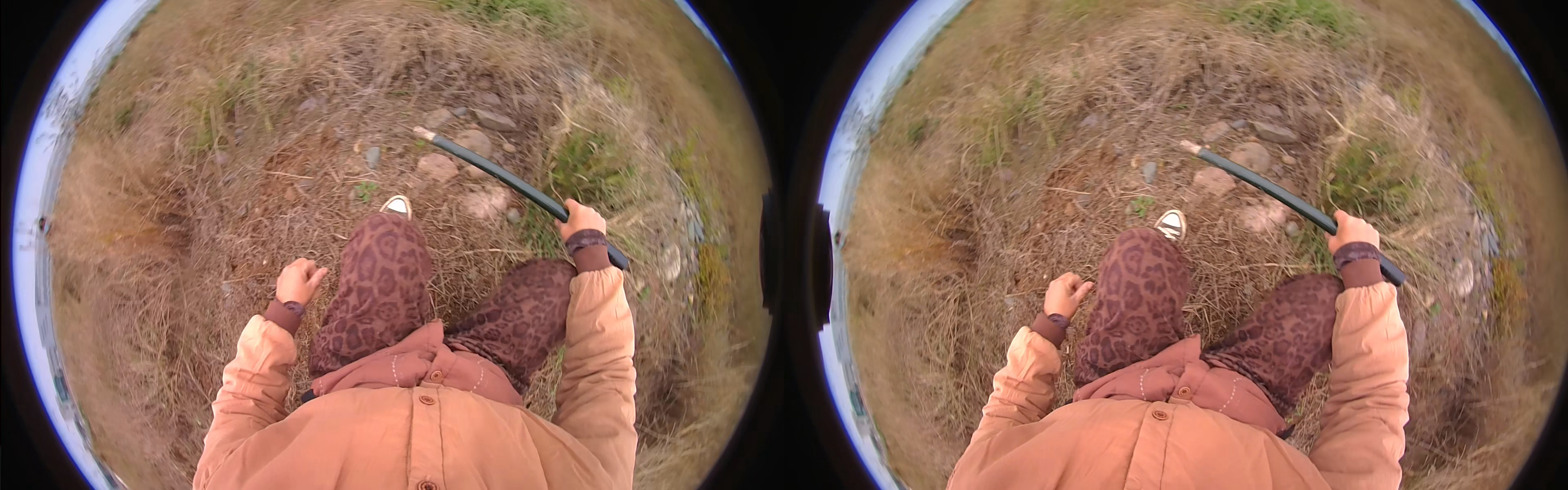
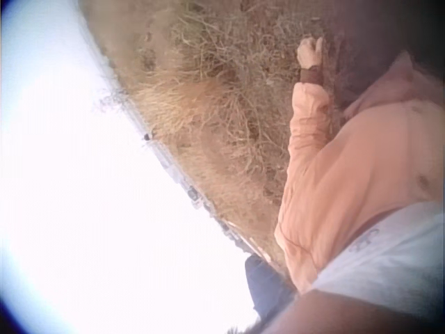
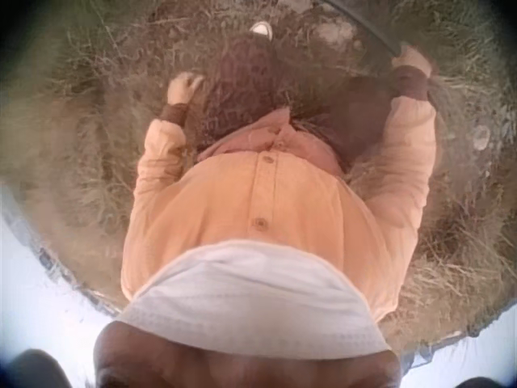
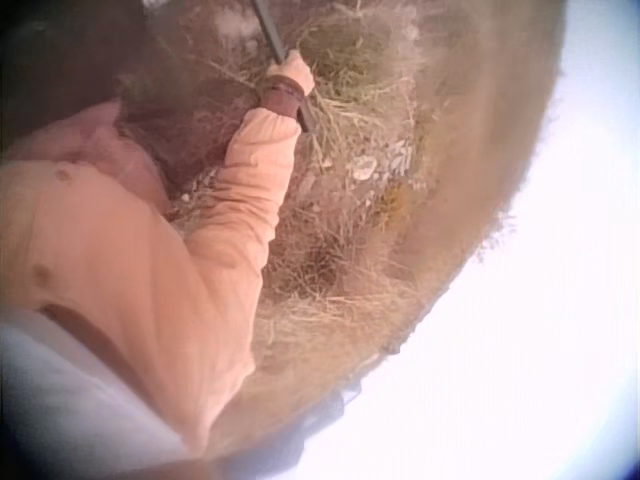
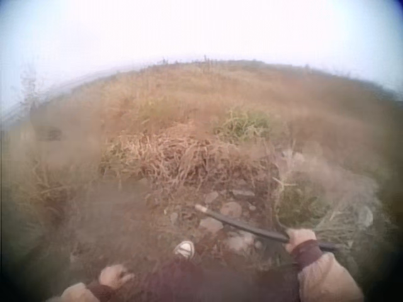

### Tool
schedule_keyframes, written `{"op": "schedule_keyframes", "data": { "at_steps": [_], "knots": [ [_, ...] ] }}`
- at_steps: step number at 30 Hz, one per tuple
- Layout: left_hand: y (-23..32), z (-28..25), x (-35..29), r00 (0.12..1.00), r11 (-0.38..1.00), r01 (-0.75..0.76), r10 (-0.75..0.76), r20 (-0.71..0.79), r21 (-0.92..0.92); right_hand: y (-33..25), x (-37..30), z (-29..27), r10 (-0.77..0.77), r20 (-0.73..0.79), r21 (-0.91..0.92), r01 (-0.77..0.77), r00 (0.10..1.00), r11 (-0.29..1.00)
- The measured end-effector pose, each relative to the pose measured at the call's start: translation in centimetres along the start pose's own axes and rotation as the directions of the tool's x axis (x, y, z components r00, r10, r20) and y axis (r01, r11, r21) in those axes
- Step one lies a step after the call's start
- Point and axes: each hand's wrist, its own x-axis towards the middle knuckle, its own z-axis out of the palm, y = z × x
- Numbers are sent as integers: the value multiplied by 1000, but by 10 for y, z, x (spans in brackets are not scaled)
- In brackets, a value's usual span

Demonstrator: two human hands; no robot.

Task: The person uses a curved sickle to cut dry grass and weeds in a rocky outdoor area. They repeatedly swing the tool to sever vegetation at the base, then gather and remove the cut grass by hand.

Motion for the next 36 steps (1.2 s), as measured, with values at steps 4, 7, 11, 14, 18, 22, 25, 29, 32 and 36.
{"op": "schedule_keyframes", "data": {
  "at_steps": [4, 7, 11, 14, 18, 22, 25, 29, 32, 36],
  "knots": [
    [7, -3, 21, 999, 963, 38, -34, 21, -268, 49, -49, 23, 189, 104, 19, -192, 976, 981],
    [15, -4, 38, 999, 966, 31, -23, 36, -255, 75, -101, 56, 355, 129, 103, -369, 926, 924],
    [40, -12, 75, 993, 948, -119, 106, -59, -294, 90, -188, 106, 476, 322, 324, -568, 818, 757],
    [70, -20, 100, 965, 906, -254, 214, -150, -339, 83, -257, 139, 494, 468, 467, -680, 733, 565],
    [120, -33, 128, 935, 879, -355, 334, -119, -320, 57, -331, 170, 535, 616, 529, -807, 577, 262],
    [181, -37, 145, 849, 794, -521, 519, -98, -314, 32, -368, 180, 510, 734, 605, -774, 449, -189],
    [231, -35, 152, 717, 676, -675, 696, -47, -295, 23, -372, 174, 481, 767, 615, -700, 424, -364],
    [284, -28, 146, 516, 515, -789, 851, 96, -335, 24, -359, 162, 432, 808, 588, -578, 400, -565],
    [310, -23, 140, 399, 421, -827, 906, 138, -371, 32, -340, 160, 349, 850, 519, -516, 394, -682],
    [329, -15, 130, 338, 389, -838, 921, 195, -383, 54, -303, 166, 354, 847, 525, -510, 398, -682]
  ]
}}
